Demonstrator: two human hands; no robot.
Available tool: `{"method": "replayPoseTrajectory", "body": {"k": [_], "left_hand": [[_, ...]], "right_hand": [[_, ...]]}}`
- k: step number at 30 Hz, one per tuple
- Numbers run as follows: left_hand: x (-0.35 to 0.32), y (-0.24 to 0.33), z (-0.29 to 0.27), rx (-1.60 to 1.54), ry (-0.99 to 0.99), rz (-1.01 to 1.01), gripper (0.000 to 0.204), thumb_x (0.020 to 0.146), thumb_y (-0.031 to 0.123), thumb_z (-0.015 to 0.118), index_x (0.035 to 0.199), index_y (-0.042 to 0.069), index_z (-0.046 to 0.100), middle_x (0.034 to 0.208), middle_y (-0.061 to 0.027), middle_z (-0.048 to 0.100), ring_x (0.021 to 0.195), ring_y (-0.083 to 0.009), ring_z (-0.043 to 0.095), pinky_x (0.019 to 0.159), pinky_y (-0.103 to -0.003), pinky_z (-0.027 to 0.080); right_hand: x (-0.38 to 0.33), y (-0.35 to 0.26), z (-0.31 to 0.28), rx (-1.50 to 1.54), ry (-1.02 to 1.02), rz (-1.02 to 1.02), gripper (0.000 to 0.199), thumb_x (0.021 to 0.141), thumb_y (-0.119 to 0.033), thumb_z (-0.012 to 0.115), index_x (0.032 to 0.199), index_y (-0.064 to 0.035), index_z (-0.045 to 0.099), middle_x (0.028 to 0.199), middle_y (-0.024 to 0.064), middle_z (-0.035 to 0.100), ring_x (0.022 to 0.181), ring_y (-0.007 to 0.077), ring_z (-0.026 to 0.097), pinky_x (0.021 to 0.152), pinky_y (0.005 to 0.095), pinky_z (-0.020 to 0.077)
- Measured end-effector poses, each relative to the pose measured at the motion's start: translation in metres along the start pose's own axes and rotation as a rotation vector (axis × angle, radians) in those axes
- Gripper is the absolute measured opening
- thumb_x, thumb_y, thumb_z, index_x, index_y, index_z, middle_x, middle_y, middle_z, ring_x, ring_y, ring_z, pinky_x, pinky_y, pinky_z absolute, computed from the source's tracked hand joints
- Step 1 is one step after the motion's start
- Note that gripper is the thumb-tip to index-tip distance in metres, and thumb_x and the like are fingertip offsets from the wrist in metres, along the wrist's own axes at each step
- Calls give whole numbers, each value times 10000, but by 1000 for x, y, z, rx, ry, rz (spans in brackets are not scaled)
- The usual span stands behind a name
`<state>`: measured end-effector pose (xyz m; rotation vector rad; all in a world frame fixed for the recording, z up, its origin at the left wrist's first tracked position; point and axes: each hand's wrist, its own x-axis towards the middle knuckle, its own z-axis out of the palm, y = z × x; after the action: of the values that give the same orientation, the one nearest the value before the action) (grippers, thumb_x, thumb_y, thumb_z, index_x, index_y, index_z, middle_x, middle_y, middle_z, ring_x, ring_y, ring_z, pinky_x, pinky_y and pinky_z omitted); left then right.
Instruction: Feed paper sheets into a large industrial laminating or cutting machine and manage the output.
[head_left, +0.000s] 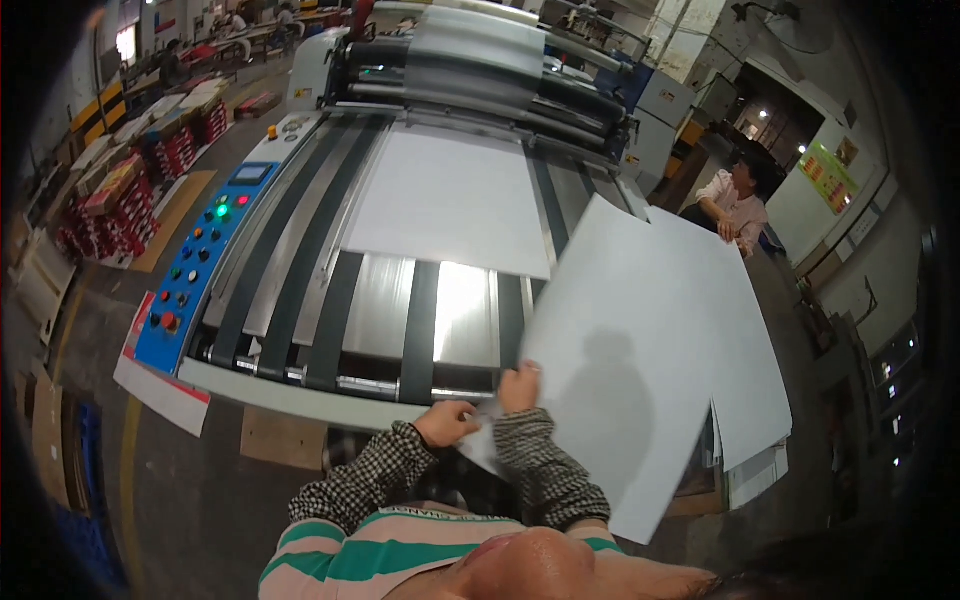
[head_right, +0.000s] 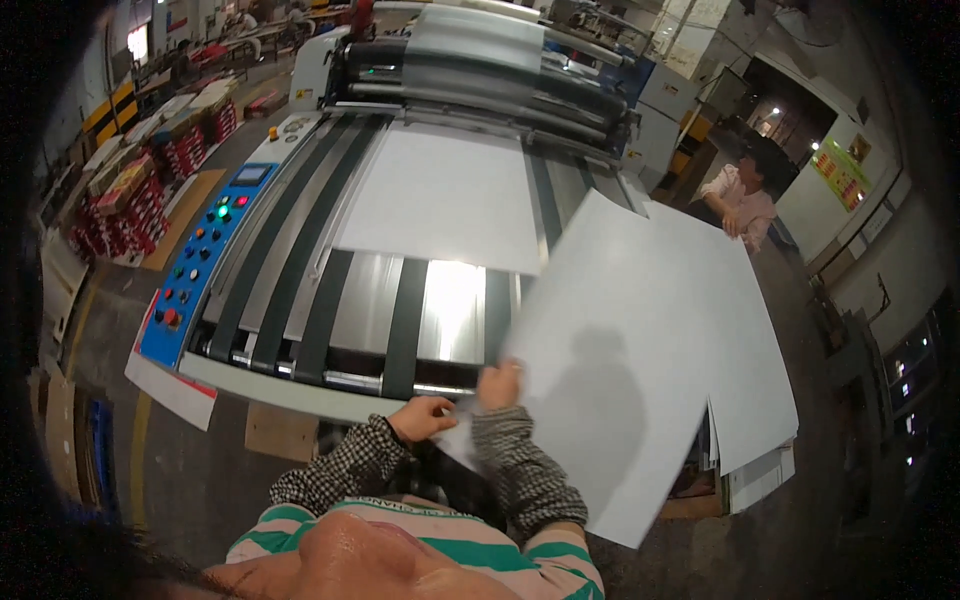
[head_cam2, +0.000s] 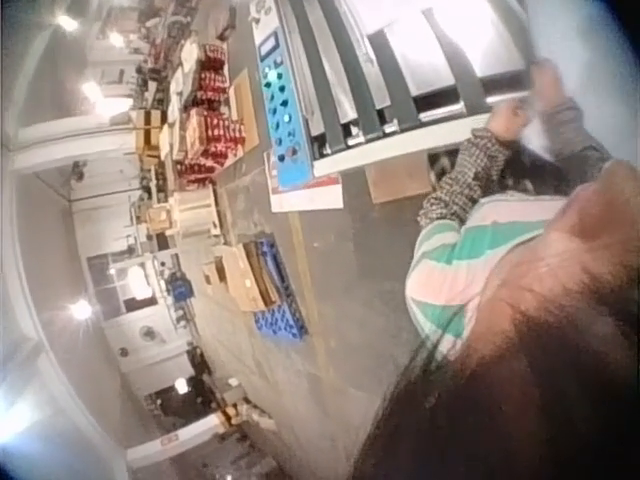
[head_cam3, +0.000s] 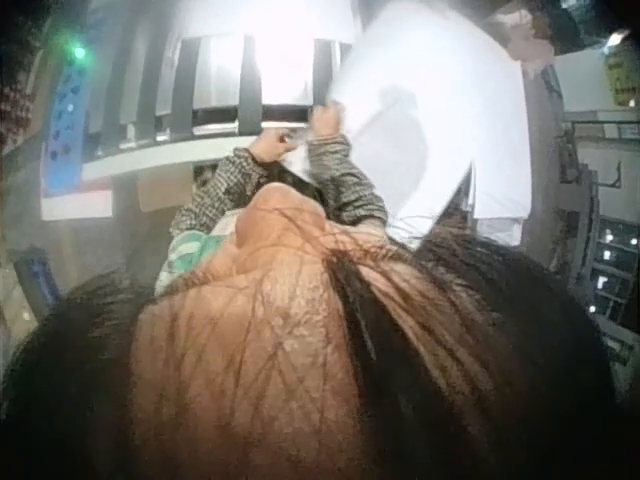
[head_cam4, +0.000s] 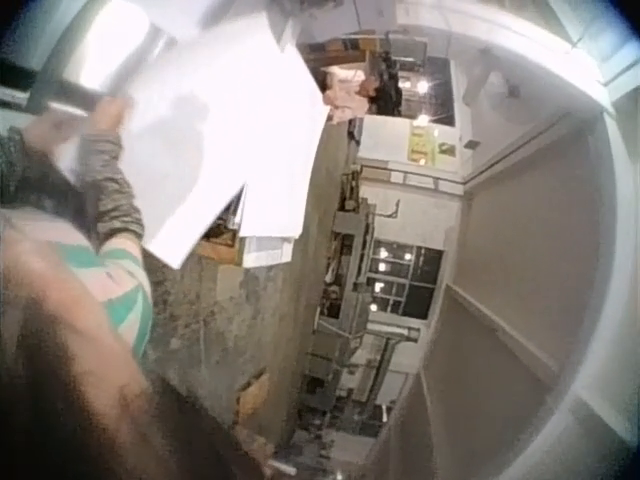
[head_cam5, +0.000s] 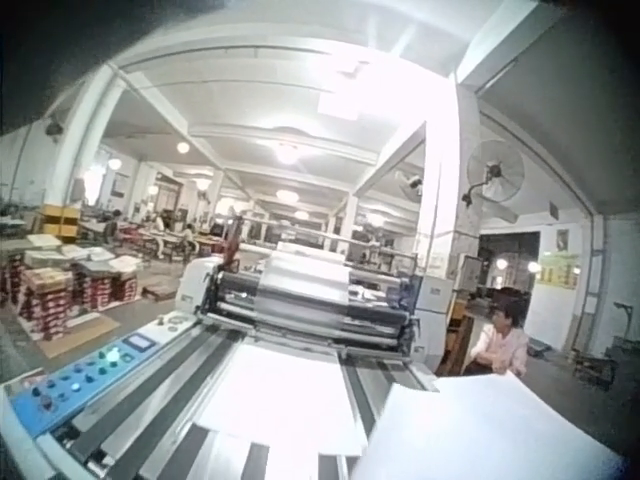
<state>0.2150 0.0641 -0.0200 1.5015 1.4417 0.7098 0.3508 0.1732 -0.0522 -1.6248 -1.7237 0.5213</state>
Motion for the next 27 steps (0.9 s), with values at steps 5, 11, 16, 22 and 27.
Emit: {"method": "replayPoseTrajectory", "body": {"k": [5, 11, 16, 22, 27], "left_hand": [[-43, -47, -34, -322, 256, -88, 268, 715, 90, 485, 942, -40, 545, 812, -109, 595, 725, -168, 551, 662, -290, 441], [-120, -73, -83, -590, 581, -271, 283, 722, 74, 494, 975, -45, 539, 832, -67, 586, 736, -129, 539, 655, -258, 433], [-164, -82, -83, -698, 640, -290, 267, 755, 71, 500, 990, -53, 525, 869, -71, 581, 753, -136, 536, 667, -253, 426], [-199, -96, -78, -753, 582, -344, 242, 754, 79, 536, 962, -44, 543, 852, -62, 583, 741, -131, 536, 670, -251, 425], [-181, -108, -102, -759, 593, -367, 204, 734, 63, 556, 908, -44, 559, 814, -61, 583, 691, -122, 530, 635, -246, 426]], "right_hand": [[-36, -30, 17, 424, -290, -298, 229, 775, -181, 512, 770, 38, 578, 913, 205, 563, 915, 332, 513, 768, 378, 419], [-12, 30, -27, -395, -17, -184, 252, 789, -221, 481, 932, -48, 595, 1093, 167, 507, 1107, 319, 382, 909, 457, 289], [-40, 11, -59, -614, -312, -38, 497, 835, -364, 361, 1264, -117, 317, 1339, 164, 203, 1241, 338, 133, 994, 517, 40], [-50, 10, -53, -594, -383, -110, 505, 837, -364, 353, 1269, -107, 305, 1342, 173, 189, 1245, 353, 105, 989, 517, 34], [-21, -2, -36, -557, -484, -149, 539, 829, -376, 362, 1289, -113, 262, 1358, 174, 134, 1252, 352, 72, 990, 512, 35]]}}
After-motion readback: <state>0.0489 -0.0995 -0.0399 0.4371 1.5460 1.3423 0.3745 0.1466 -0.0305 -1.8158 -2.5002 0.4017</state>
